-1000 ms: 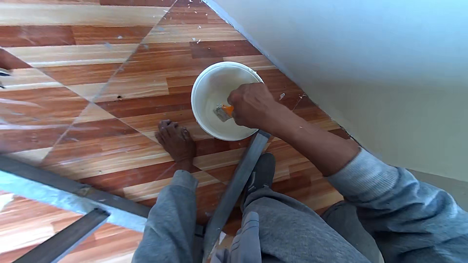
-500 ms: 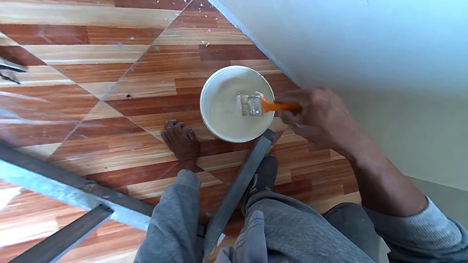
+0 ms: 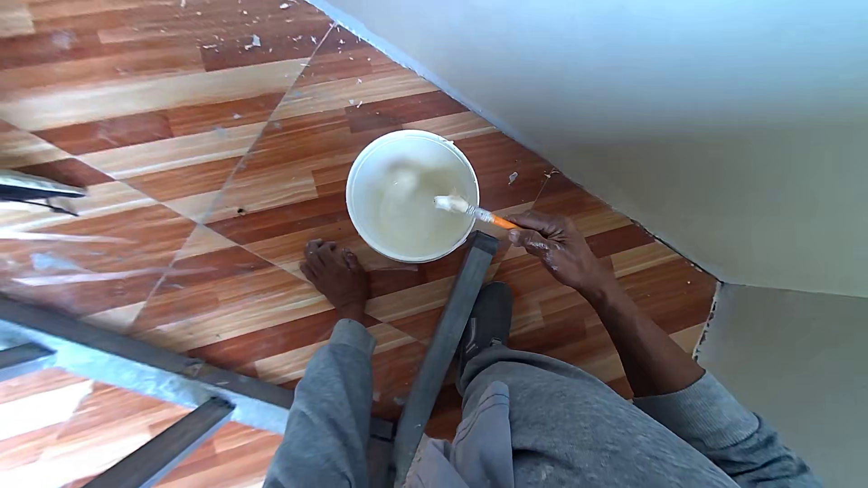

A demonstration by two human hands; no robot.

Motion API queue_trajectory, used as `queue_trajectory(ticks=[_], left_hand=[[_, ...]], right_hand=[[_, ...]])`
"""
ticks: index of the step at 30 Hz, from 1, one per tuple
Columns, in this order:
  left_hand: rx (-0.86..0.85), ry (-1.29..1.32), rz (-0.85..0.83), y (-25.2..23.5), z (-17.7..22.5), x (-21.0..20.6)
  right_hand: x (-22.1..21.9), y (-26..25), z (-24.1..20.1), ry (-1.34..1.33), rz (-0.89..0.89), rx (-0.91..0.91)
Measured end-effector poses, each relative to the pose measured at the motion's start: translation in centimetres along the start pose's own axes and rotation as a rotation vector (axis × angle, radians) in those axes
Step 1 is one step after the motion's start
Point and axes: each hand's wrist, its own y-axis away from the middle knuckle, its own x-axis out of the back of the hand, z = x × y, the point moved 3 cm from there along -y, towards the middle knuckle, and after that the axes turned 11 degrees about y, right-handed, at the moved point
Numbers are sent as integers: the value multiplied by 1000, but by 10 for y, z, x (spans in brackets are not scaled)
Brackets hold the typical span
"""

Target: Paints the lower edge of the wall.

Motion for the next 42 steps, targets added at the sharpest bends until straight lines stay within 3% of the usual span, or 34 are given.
queue_trajectory(ticks=[6,15,19,22,26,29,32,36,42], left_hand=[[11,-48,6,-2,3,-2],[13,-97,14,-2,1,-6],[-20,-132,20,-2,-4,-4],[-32,-123,-20,1,4,-2],[14,-117,-39,2,-1,-3],[53,-68,-61,5,-1,-3],[66,-5,-67,4,9,4],[64,5,-60,3,4,2],[34,13,-39,1,-2,-1]], right_hand=[[-8,-2,11,-566,-135,-120],[-63,0,4,-1366,-489,-182],[-59,-3,-7,-1446,-453,-87],[-17,9,-5,-1443,-291,34],[83,60,22,-1051,100,132],[163,106,47,-441,347,108],[210,132,55,133,439,-11],[197,130,70,669,401,-234],[141,95,147,844,379,-311]])
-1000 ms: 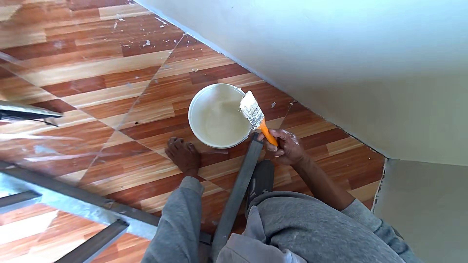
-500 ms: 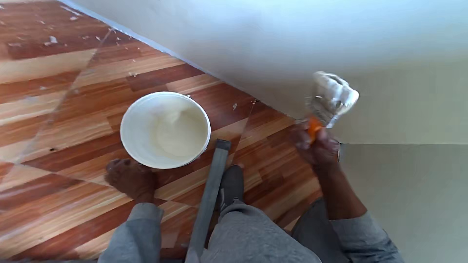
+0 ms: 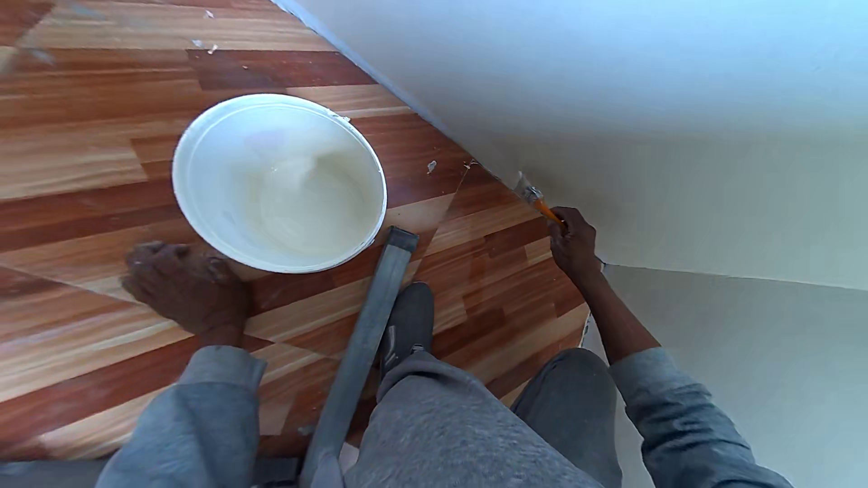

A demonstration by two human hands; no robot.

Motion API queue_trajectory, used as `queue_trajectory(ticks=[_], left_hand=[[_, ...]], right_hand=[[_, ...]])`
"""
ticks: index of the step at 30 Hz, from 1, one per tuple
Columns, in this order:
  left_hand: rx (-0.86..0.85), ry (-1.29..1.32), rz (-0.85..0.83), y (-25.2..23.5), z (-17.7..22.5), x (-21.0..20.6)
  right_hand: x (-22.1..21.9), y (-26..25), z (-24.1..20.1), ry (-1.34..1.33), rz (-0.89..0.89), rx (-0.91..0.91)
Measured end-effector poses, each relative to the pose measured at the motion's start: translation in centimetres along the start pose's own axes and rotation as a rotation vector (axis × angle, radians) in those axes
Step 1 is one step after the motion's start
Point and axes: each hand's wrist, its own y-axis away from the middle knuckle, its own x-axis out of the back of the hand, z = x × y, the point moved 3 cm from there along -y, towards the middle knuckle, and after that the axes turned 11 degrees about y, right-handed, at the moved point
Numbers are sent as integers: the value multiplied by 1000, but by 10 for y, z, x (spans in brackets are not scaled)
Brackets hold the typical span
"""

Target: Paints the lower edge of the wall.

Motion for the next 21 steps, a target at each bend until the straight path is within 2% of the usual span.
queue_trajectory(ticks=[4,11,16,21], left_hand=[[-11,0,31,1,7,3],[-18,13,-11,0,0,0],[-17,2,-30,1,0,1],[-7,6,-14,-1,5,2]], right_hand=[[-22,-10,-20,7,4,-14],[-58,-36,-15,22,12,-37],[-54,-13,-9,49,15,-116],[-48,15,20,118,-15,-273]])
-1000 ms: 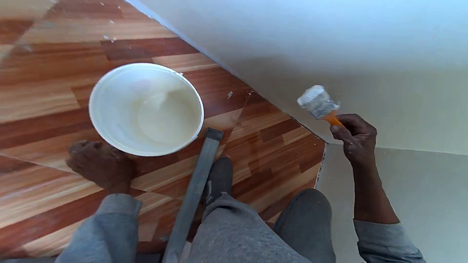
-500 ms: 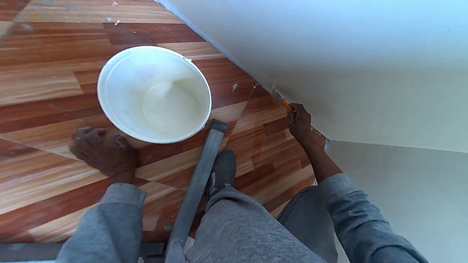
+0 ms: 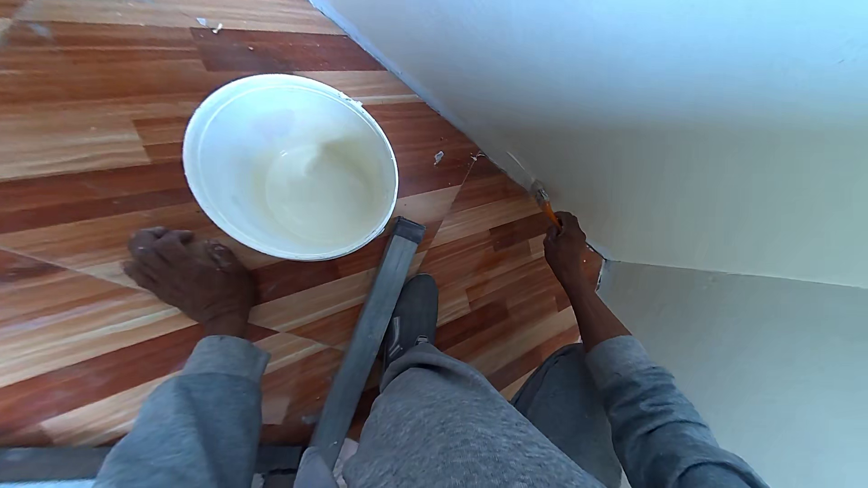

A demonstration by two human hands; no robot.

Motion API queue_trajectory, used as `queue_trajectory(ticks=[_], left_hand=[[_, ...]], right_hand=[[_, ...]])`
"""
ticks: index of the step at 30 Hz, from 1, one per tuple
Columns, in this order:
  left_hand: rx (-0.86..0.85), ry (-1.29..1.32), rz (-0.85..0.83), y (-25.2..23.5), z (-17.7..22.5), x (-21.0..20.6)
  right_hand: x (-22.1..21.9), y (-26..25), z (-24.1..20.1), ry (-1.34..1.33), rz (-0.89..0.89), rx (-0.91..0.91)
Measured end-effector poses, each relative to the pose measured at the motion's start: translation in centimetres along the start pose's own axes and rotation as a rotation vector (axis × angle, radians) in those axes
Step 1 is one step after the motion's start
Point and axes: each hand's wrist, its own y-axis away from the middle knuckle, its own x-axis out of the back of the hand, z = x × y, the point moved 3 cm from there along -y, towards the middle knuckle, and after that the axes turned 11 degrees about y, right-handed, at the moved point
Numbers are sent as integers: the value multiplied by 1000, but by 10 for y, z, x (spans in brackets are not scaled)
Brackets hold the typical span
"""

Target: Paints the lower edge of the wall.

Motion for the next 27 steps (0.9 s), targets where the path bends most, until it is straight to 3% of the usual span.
queue_trajectory(ticks=[3,8,12,16,20,27], left_hand=[[2,27,21,1,4,2],[13,17,-8,1,5,1],[2,19,-16,1,-10,-5],[1,14,-8,0,-9,-4],[-7,11,-7,0,-9,-3],[14,2,-46,3,-11,-4]], right_hand=[[20,16,-4,-5,0,-25],[38,18,-68,-91,79,200],[13,-13,-129,-218,121,266],[-14,-38,-151,-244,165,256],[-16,-26,-119,-192,161,184],[-4,26,-4,-46,26,-65]])
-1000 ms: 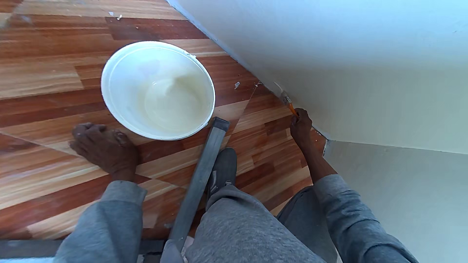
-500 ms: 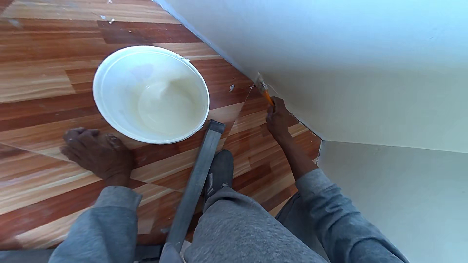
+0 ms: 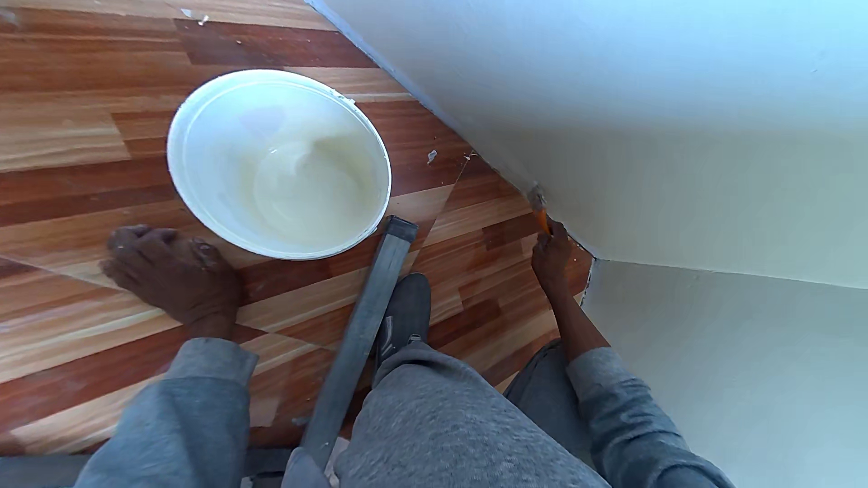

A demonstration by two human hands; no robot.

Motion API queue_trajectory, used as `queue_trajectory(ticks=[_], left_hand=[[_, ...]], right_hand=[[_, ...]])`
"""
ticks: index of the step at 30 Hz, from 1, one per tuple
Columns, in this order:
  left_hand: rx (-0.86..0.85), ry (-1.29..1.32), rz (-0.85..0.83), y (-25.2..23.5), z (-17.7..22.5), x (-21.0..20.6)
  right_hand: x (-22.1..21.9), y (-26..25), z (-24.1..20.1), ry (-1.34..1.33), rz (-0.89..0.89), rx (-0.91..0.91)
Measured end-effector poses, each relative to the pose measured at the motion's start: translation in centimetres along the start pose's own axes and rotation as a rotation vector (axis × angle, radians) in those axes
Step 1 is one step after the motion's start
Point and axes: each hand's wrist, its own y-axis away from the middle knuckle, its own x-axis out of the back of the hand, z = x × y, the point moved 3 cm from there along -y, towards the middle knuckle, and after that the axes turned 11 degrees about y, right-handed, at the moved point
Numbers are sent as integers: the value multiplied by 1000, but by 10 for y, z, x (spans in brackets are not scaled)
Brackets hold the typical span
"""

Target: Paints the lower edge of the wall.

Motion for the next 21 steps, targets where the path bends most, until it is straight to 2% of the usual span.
queue_trajectory(ticks=[3,6,9,14,21], left_hand=[[7,29,35,-2,16,8],[20,42,25,-2,18,9],[10,58,33,-2,19,12],[8,63,46,-2,20,13],[4,48,49,-3,11,8]], right_hand=[[21,11,10,55,11,-8],[48,10,-20,138,-32,70],[61,-3,-57,169,-58,235],[35,-55,-111,256,25,479],[44,-87,-142,438,-111,573]])
